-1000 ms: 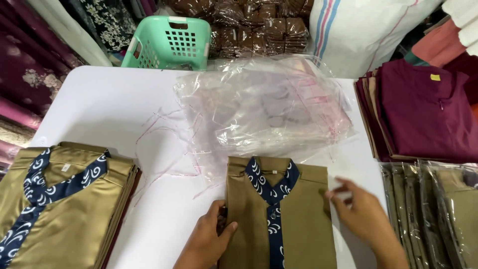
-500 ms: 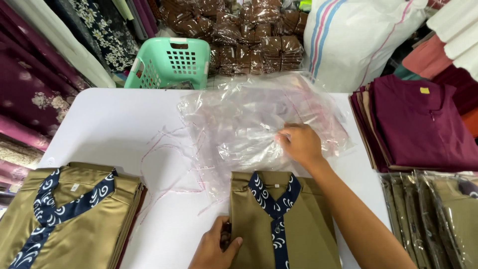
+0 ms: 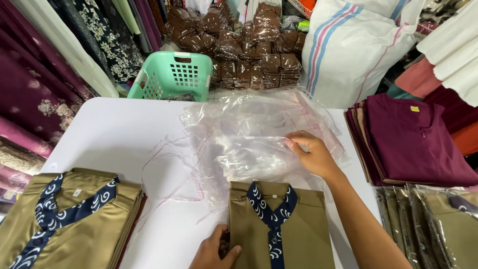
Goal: The person is packing folded shirts into clear plastic bags at a packaging station.
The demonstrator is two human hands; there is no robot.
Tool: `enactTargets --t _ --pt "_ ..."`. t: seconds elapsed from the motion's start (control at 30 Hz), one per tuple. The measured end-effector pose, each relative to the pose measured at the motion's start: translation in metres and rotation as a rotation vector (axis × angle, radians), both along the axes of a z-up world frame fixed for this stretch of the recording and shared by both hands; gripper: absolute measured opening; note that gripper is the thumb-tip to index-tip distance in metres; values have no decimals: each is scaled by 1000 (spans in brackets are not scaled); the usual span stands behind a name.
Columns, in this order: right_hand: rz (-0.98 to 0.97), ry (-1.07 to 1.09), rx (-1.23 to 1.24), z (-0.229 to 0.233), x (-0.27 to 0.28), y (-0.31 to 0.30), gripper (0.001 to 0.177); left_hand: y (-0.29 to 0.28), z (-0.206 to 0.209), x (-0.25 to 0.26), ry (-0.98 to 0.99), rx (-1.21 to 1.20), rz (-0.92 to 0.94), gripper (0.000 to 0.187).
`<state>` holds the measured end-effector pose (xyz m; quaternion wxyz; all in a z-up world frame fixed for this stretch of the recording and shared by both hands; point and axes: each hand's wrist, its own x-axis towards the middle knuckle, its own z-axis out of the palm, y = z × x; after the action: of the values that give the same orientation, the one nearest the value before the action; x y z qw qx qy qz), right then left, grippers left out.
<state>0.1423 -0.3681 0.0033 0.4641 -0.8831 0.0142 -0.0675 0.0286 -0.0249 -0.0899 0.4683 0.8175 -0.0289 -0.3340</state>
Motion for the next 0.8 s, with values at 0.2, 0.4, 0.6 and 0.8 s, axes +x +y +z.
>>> enactTargets --t 0.2,0.4,0.6,0.8 --pt "-31 -108 171 -11 -4 -10 18 -20 60 12 -486 66 145 67" --pt "-153 -225 447 -9 -19 -7 17 -52 116 89 -420 -454 281 47" --pt "-128 -122 1278 -4 -31 -27 19 -102 118 95 -46 -534 130 105" --pt "-207 -15 1647 -45 -28 -48 16 -138 71 102 59 -929 83 83"
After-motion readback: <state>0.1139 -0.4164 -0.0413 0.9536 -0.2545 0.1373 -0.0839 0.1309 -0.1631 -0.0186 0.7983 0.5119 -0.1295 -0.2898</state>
